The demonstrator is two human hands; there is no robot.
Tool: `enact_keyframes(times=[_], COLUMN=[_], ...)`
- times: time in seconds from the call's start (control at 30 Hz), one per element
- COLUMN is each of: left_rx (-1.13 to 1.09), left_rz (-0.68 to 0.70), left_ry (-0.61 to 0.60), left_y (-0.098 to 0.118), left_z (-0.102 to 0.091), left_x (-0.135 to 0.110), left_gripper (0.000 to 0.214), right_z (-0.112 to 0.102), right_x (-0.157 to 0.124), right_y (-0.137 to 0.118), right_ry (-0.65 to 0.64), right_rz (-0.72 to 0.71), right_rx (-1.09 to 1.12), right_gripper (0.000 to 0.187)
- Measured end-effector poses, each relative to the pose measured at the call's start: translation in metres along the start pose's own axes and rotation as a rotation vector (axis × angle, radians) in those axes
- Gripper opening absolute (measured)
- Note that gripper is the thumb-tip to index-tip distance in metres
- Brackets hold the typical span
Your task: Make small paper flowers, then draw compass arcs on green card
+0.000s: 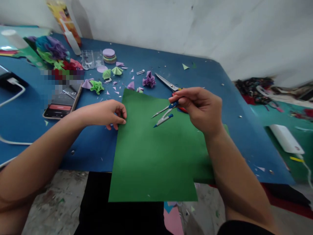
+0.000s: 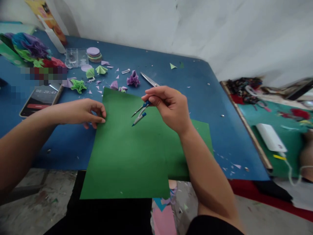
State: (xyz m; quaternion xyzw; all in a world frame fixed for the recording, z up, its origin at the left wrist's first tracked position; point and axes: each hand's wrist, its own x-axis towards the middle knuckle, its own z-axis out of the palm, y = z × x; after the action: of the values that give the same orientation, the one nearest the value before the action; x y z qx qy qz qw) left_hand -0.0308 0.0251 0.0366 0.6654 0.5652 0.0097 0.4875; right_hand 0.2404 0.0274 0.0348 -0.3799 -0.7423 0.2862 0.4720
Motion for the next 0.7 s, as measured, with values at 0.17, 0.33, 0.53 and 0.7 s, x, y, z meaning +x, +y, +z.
enact_keyframes(times=[0.17,0.33,0.53,0.7], left_rx=[0.146,0.238,0.326,0.396], left_rz=[-0.029,-0.064,-0.056,-0.022], left_ry=[-0.046,-0.031,-0.024,-0.026], left_y=[-0.002,0.001,0.003,0.002], left_z=[0.003,0.004,0.003,0.003], left_x=[-0.001,-0.003,-0.002,0.001], left_gripper=[0.022,0.023,0.031,0.035], right_z=[0.003,0.004,0.009,0.014], right_x=[-0.006,-0.01,-0.013,-0.014], right_y=[-0.008,-0.017,-0.02,-0.019], right_ry=[-0.136,-0.175,-0.091,0.013], right_rz=[-0.088,-0.146,-0.136,-0.247], right_rx=[-0.003,-0.134,-0.221,-0.353], right_gripper=[0.013,0.02,0.012,0.011])
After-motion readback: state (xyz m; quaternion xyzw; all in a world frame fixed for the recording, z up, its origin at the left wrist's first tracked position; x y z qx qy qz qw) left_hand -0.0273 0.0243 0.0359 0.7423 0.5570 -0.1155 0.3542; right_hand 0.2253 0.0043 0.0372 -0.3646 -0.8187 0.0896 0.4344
